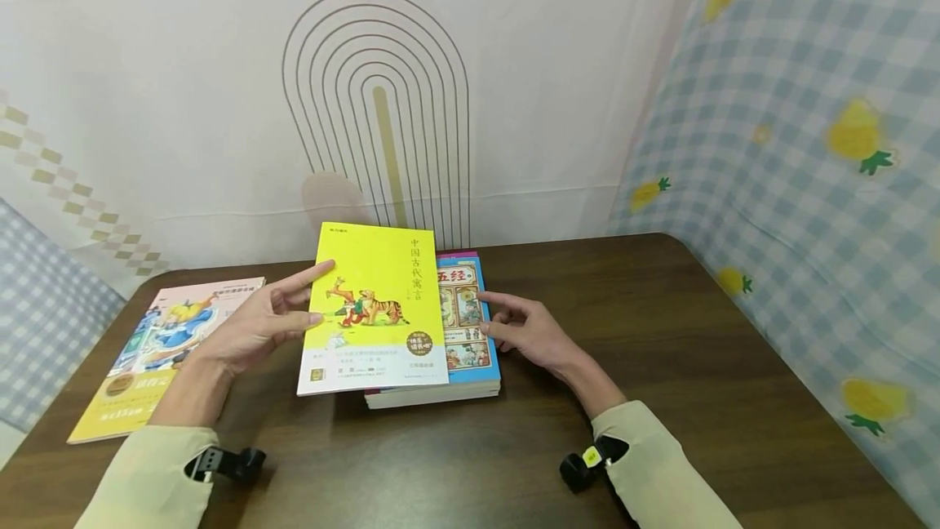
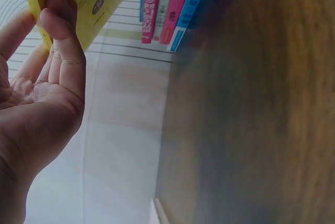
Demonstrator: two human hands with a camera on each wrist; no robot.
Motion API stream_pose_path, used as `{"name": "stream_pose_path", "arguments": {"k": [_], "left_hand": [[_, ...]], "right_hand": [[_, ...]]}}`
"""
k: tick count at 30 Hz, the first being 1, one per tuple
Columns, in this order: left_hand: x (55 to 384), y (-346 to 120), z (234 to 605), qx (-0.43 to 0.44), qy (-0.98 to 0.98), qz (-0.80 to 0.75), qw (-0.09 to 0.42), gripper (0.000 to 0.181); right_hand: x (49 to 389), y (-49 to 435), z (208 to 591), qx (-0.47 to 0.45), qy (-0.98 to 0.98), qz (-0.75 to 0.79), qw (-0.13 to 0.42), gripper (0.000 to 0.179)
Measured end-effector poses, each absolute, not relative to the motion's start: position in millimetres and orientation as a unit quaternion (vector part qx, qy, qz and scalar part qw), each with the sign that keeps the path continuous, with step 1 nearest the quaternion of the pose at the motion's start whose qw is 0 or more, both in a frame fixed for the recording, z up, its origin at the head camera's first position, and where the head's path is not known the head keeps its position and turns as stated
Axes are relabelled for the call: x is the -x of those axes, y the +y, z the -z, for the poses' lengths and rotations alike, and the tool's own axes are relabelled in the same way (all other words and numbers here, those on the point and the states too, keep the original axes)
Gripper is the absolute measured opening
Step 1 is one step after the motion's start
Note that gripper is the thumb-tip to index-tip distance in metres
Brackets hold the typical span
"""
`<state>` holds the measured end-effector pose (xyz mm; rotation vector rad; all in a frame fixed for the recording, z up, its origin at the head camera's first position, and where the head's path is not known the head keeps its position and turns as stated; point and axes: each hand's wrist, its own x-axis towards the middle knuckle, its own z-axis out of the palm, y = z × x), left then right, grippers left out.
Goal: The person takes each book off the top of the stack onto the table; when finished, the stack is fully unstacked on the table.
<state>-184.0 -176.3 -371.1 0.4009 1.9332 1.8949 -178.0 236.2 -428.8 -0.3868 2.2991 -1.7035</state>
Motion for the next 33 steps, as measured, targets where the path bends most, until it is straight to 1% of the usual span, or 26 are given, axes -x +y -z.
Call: {"name": "stream_pose_path", "arguments": {"k": [14,19,27,33], "left_hand": [[179,-214,347,-0.175,0.688,-0.683,0.172,0.082],[176,-229,343,-0.186,0.695,-0.675,0.164,0.079],[172,-255,348,-0.227,0.677,-0.676,0.181,0.076],[169,-272,355,-0.226,0.668,-0.68,0.198,0.075]], "right_hand": [[178,237,428,0.137,0.79,0.585,0.124,0.056],[178,237,429,0.141,0.789,0.585,0.124,0.057],[177,238,430,0.141,0.789,0.585,0.126,0.057],[178,238,430,0.143,0.79,0.583,0.124,0.056]]}}
